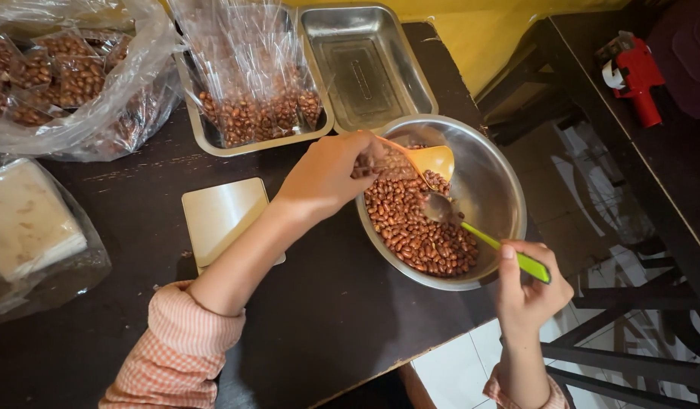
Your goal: Weighing peanuts on a digital scale and packaging them into small plastic bags.
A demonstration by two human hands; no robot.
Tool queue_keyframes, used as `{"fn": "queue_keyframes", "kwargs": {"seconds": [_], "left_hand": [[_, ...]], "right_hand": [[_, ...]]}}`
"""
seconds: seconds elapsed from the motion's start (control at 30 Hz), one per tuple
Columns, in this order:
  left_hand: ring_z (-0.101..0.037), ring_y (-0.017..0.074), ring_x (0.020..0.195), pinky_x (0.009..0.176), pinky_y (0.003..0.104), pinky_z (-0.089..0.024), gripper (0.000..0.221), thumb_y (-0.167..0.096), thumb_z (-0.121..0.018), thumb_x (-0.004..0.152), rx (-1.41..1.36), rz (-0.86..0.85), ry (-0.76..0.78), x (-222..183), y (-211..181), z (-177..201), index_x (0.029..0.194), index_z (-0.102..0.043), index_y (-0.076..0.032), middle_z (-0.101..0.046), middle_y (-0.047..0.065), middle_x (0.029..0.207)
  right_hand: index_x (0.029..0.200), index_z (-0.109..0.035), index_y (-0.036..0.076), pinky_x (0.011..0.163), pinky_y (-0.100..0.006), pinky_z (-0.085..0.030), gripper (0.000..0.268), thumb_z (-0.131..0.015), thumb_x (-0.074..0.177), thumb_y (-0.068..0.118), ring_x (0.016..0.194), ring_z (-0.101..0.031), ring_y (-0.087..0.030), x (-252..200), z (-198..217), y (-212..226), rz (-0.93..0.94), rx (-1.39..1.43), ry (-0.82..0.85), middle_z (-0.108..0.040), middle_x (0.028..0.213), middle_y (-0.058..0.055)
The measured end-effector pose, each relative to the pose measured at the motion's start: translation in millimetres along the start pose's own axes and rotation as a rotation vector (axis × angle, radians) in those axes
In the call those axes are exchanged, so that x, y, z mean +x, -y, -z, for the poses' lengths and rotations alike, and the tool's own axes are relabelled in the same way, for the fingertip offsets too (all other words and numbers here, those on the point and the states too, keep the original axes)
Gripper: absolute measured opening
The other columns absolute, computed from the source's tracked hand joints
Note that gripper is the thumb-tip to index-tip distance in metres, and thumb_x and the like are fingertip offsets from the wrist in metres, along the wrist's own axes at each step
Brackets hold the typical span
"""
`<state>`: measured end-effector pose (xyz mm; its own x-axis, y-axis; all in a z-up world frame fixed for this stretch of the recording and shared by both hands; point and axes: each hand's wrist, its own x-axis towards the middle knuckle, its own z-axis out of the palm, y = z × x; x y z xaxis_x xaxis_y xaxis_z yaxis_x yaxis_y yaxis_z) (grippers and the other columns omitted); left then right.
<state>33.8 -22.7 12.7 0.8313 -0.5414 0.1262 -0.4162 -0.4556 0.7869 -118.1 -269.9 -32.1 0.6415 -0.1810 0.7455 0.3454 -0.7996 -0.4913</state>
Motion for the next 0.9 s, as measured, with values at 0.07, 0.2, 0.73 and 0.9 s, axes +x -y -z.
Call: {"fn": "queue_keyframes", "kwargs": {"seconds": [0.07,0.2,0.73,0.9], "left_hand": [[-0.059,0.0156,0.071,0.062,0.030,-0.044,0.015,-0.006,-0.058,0.077,0.035,-0.019,-0.012,0.0,2.4,-2.6,0.091,-0.057,-0.013,-0.063,0.001,0.081],[-0.059,0.0198,0.079,0.065,0.034,-0.044,0.024,-0.007,-0.060,0.076,0.118,-0.036,-0.015,-0.4,2.8,-4.6,0.099,-0.056,-0.013,-0.063,0.003,0.094],[-0.059,0.0213,0.074,0.059,0.036,-0.045,0.020,-0.006,-0.061,0.075,0.212,-0.021,-0.038,-4.8,-1.8,-7.2,0.091,-0.053,-0.015,-0.061,0.002,0.087],[-0.061,0.0244,0.077,0.064,0.038,-0.045,0.023,-0.008,-0.065,0.074,0.201,-0.091,-0.039,-6.2,-1.3,-13.6,0.093,-0.054,-0.012,-0.063,0.005,0.089]], "right_hand": [[0.092,-0.058,-0.002,0.065,-0.024,-0.046,0.004,-0.057,0.093,0.003,0.068,-0.058,-0.018,0.0,-3.5,4.1,-0.090,0.067,-0.025,-0.061,0.080,-0.012],[0.091,-0.055,0.002,0.066,-0.030,-0.058,0.007,-0.055,0.093,0.009,0.065,-0.060,-0.021,1.6,-12.7,6.1,-0.364,0.265,-0.184,-0.055,0.081,-0.009],[0.083,-0.054,0.012,0.055,-0.019,-0.049,0.014,-0.052,0.096,0.015,0.058,-0.054,-0.009,58.3,12.8,11.2,-0.458,0.596,-0.297,-0.053,0.069,0.000],[0.081,-0.054,0.013,0.052,-0.021,-0.047,0.011,-0.060,0.088,0.019,0.055,-0.053,-0.012,69.9,0.7,25.4,-0.437,0.613,-0.272,-0.050,0.071,-0.001]]}}
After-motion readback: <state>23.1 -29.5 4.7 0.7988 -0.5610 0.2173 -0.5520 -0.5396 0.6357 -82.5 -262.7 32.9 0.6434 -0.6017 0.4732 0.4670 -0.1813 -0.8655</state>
